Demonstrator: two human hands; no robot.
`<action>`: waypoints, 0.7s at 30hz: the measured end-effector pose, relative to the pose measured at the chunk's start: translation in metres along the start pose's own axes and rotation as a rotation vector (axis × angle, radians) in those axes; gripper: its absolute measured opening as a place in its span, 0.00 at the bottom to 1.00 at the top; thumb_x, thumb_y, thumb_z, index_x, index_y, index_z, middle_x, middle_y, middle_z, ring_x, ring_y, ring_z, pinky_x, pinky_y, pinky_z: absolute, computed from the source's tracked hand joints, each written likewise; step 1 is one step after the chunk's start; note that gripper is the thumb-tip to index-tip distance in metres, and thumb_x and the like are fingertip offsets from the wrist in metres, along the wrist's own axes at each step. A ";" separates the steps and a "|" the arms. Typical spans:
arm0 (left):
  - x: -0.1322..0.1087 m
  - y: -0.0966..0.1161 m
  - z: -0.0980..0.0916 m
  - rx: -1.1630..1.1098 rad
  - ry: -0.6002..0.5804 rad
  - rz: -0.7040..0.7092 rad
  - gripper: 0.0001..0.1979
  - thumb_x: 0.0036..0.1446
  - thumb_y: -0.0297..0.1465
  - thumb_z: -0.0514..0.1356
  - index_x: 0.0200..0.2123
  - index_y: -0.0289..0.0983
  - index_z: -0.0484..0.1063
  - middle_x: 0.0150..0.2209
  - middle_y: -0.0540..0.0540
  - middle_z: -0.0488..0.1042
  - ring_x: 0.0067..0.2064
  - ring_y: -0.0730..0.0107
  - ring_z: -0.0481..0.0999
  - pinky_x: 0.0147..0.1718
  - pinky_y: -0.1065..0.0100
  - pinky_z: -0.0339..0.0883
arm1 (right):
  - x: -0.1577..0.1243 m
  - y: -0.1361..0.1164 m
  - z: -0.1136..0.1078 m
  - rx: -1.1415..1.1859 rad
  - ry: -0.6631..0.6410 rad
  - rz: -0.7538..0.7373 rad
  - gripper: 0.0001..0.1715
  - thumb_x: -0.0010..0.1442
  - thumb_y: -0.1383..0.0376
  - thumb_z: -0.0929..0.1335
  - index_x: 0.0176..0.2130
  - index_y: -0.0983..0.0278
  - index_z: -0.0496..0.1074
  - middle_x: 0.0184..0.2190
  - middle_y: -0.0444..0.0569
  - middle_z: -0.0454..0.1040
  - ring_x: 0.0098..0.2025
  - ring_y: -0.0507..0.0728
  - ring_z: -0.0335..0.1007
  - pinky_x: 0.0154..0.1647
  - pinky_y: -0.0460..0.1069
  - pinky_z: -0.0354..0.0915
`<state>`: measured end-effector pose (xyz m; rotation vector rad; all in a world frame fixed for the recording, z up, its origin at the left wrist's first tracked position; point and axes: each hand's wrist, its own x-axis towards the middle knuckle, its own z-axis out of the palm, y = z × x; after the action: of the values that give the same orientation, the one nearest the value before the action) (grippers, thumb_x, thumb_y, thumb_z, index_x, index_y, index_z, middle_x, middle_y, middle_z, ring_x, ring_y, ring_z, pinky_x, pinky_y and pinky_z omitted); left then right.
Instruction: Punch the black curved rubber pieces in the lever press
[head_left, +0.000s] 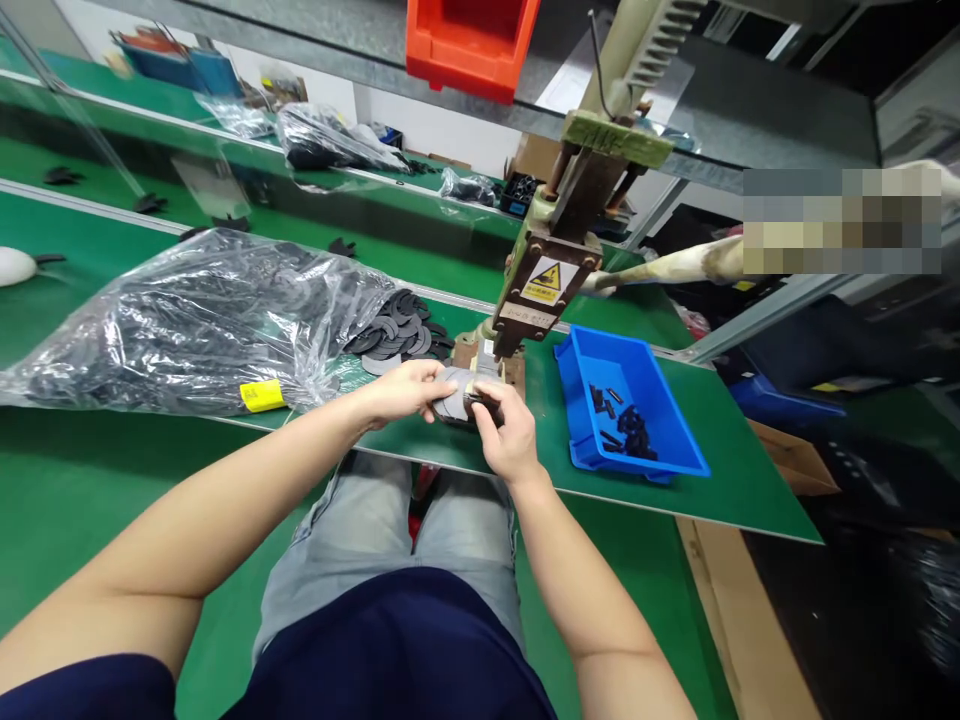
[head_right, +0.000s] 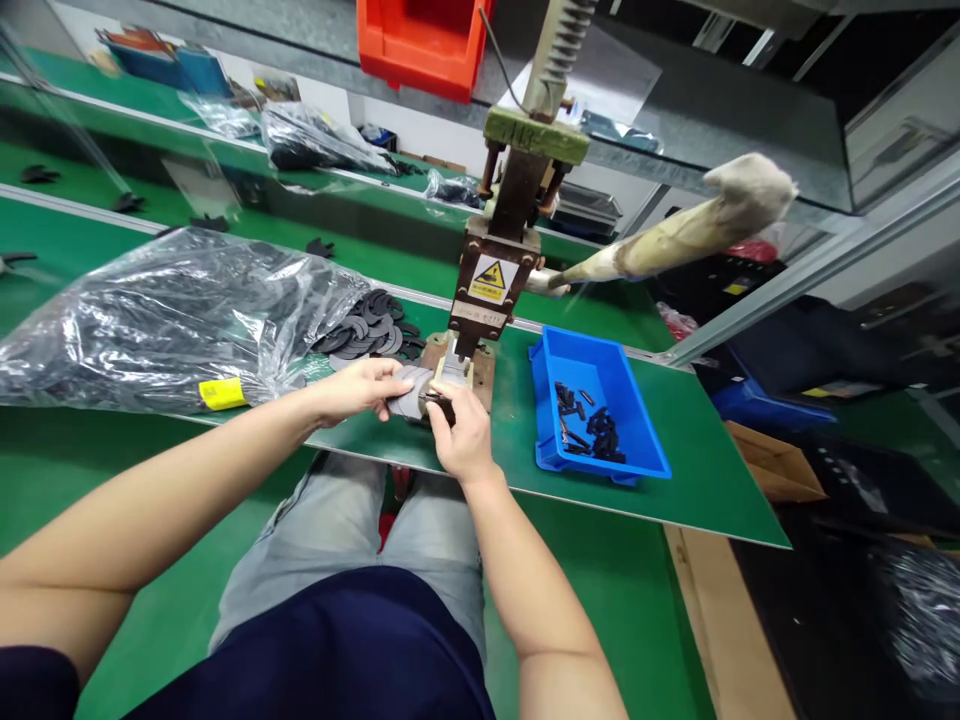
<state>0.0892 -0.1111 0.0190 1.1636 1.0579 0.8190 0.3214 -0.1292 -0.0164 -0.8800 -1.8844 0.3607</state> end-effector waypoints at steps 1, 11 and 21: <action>0.008 -0.002 -0.005 -0.014 0.055 -0.011 0.25 0.52 0.49 0.77 0.33 0.36 0.72 0.27 0.50 0.75 0.25 0.75 0.74 0.25 0.71 0.72 | -0.001 0.002 -0.004 0.000 0.021 0.012 0.18 0.70 0.62 0.70 0.58 0.58 0.75 0.54 0.55 0.81 0.57 0.60 0.80 0.60 0.59 0.78; 0.170 0.035 -0.067 0.030 0.539 -0.092 0.18 0.57 0.35 0.77 0.31 0.36 0.70 0.28 0.45 0.78 0.27 0.69 0.80 0.30 0.68 0.79 | -0.045 -0.004 -0.038 0.107 0.035 0.042 0.16 0.70 0.73 0.65 0.51 0.59 0.77 0.45 0.52 0.81 0.51 0.57 0.79 0.51 0.55 0.78; 0.196 0.048 -0.108 0.681 0.694 0.043 0.22 0.71 0.47 0.61 0.29 0.38 0.76 0.35 0.39 0.82 0.52 0.50 0.82 0.55 0.58 0.71 | 0.008 -0.099 -0.097 0.517 -0.340 -0.196 0.25 0.71 0.64 0.64 0.64 0.56 0.73 0.42 0.49 0.85 0.49 0.57 0.83 0.58 0.59 0.80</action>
<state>0.0494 0.1148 0.0168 1.5026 1.9972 0.9562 0.3631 -0.2043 0.0929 -0.2943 -2.0228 0.8715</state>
